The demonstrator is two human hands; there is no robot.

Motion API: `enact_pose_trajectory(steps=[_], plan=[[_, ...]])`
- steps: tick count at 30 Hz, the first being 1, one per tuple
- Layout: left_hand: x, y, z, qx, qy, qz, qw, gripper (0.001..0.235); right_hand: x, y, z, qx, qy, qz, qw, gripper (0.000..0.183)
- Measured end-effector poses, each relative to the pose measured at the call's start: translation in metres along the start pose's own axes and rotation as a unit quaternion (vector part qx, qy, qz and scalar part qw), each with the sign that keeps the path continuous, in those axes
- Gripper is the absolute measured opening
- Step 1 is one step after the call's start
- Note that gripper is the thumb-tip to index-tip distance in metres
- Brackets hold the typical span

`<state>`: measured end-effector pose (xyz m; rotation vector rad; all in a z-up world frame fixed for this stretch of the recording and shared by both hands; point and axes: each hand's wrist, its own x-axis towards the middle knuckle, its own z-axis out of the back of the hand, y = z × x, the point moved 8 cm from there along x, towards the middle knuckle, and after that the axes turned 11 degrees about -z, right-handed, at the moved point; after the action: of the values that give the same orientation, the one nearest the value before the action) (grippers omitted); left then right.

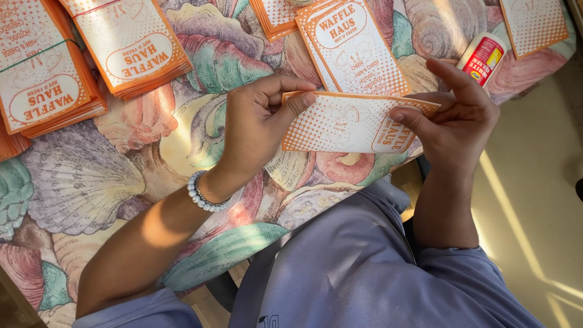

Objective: Applying glue to paper templates and folding them to assemble bags

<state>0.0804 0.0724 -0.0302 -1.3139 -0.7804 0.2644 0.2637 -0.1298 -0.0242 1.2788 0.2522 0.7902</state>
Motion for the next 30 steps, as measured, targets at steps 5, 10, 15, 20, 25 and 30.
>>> enact_pose_trajectory(steps=[5, 10, 15, 20, 25, 30], plan=[[-0.001, 0.000, 0.000, 0.012, 0.002, -0.001, 1.000, 0.011, 0.003, -0.010, 0.004, 0.015, 0.006, -0.021, 1.000, 0.073], [-0.001, 0.000, -0.001, 0.024, 0.010, -0.003, 1.000, 0.010, 0.006, -0.012, 0.003, 0.010, 0.014, -0.013, 1.000, 0.072], [-0.004, 0.009, -0.004, 0.003, 0.013, 0.017, 1.000, 0.008, 0.008, -0.020, 0.000, 0.059, 0.037, -0.069, 0.995, 0.071], [-0.008, 0.013, -0.009, 0.001, 0.019, 0.011, 1.000, 0.012, 0.007, -0.023, -0.002, 0.097, 0.035, -0.083, 0.991, 0.070], [-0.006, 0.010, -0.008, 0.000, 0.031, 0.020, 0.999, 0.015, 0.006, -0.027, 0.008, 0.088, -0.007, -0.066, 0.994, 0.063], [-0.002, 0.000, -0.009, 0.053, 0.069, -0.020, 0.996, 0.010, 0.007, -0.020, 0.007, 0.088, 0.006, -0.081, 0.993, 0.060]])
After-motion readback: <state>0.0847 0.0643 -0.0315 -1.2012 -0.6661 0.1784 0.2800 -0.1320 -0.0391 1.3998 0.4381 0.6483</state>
